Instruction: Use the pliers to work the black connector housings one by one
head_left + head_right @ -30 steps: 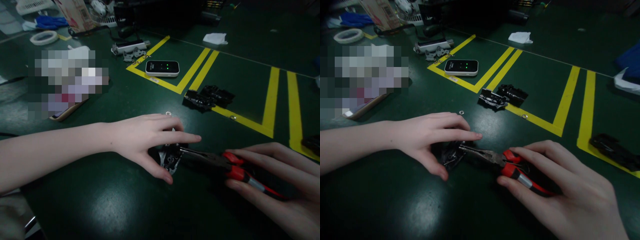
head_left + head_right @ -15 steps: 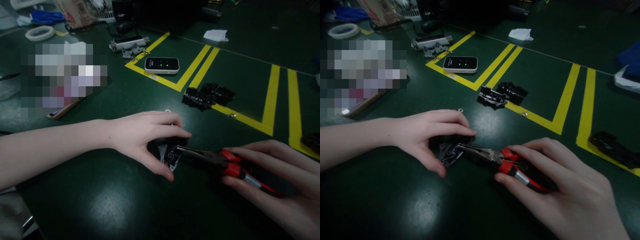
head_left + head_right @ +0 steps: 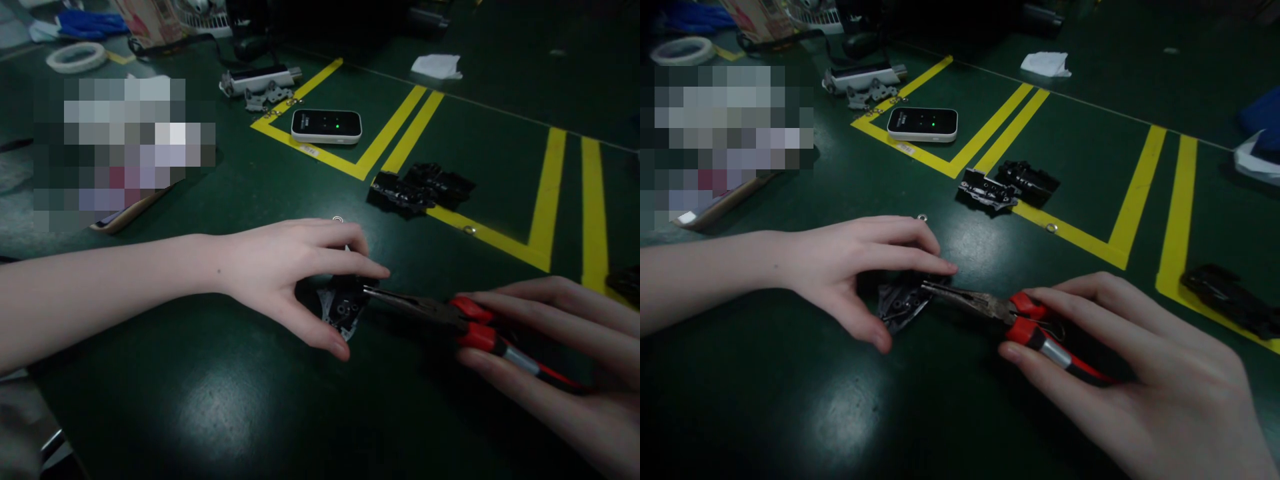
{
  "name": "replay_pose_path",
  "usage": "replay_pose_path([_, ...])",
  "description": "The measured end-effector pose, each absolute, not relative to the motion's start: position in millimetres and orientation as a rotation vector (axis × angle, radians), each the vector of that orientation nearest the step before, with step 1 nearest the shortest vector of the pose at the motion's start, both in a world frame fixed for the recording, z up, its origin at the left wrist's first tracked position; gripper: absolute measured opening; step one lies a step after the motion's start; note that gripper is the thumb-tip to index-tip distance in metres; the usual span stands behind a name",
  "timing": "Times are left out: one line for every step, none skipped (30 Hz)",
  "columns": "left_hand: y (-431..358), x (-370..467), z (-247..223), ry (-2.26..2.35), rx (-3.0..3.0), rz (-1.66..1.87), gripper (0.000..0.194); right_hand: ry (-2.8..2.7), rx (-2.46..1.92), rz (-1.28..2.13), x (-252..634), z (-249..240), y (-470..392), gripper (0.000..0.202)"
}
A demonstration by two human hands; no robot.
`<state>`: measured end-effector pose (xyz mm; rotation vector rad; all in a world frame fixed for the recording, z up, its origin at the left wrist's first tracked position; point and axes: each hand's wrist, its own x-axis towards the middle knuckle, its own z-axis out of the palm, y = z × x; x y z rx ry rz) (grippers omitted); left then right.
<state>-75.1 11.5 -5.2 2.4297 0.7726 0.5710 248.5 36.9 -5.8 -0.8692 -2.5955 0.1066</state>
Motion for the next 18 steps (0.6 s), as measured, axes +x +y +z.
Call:
replay_pose_path([11.6,-75.2,-5.2,0.776,2.428,0.568,0.067,-2.600,-0.862,0.100,248.2,-5.1,36.7,0.037])
replay_pose_path([11.7,-75.2,-5.3,0.779,2.428,0.569,0.067,-2.603,-0.858,0.092,247.8,-4.6,36.5,0.037])
replay_pose_path([11.7,-75.2,-5.4,0.782,2.429,0.571,0.067,-2.609,-0.856,0.087,247.5,-4.1,36.3,0.037])
replay_pose_path([11.5,-75.2,-5.5,0.785,2.429,0.574,0.067,-2.613,-0.857,0.077,247.2,-3.7,36.2,0.037])
replay_pose_path([11.4,-75.1,-5.6,0.788,2.429,0.570,0.067,-2.612,-0.860,0.069,247.1,-3.5,36.1,0.037])
replay_pose_path([11.2,-75.0,-5.7,0.790,2.428,0.566,0.067,-2.619,-0.861,0.066,247.2,-3.3,36.2,0.037])
replay_pose_path([11.0,-74.9,-5.7,0.791,2.425,0.560,0.067,-2.618,-0.857,0.065,247.5,-3.2,36.3,0.037])
replay_pose_path([10.8,-74.9,-5.7,0.791,2.421,0.557,0.067,-2.617,-0.859,0.069,247.9,-3.1,36.5,0.037])
replay_pose_path([10.7,-74.9,-5.7,0.794,2.418,0.556,0.067,-2.619,-0.860,0.075,248.4,-3.1,36.7,0.037])
replay_pose_path([10.6,-75.1,-5.7,0.793,2.418,0.557,0.068,-2.618,-0.858,0.080,248.9,-3.2,37.0,0.037])
replay_pose_path([10.6,-75.2,-5.7,0.792,2.419,0.562,0.068,-2.619,-0.857,0.086,249.3,-3.4,37.3,0.037])
replay_pose_path([10.7,-75.4,-5.7,0.789,2.422,0.565,0.069,-2.619,-0.856,0.085,249.5,-3.6,37.5,0.038])
replay_pose_path([10.8,-75.5,-5.8,0.783,2.427,0.565,0.070,-2.619,-0.853,0.083,249.5,-3.7,37.7,0.038])
replay_pose_path([10.9,-75.6,-5.8,0.780,2.435,0.566,0.071,-2.623,-0.852,0.083,249.4,-3.8,37.8,0.038])
replay_pose_path([11.0,-75.7,-5.8,0.776,2.444,0.565,0.072,-2.622,-0.848,0.080,249.2,-3.9,37.9,0.038])
replay_pose_path([11.0,-75.7,-5.8,0.774,2.452,0.564,0.072,-2.623,-0.849,0.078,249.0,-3.8,37.9,0.038])
replay_pose_path([11.1,-75.6,-5.8,0.772,2.460,0.561,0.072,-2.630,-0.846,0.078,248.8,-3.7,37.9,0.038])
replay_pose_path([11.0,-75.5,-5.8,0.772,2.469,0.556,0.072,-2.627,-0.841,0.074,248.6,-3.5,37.8,0.038])
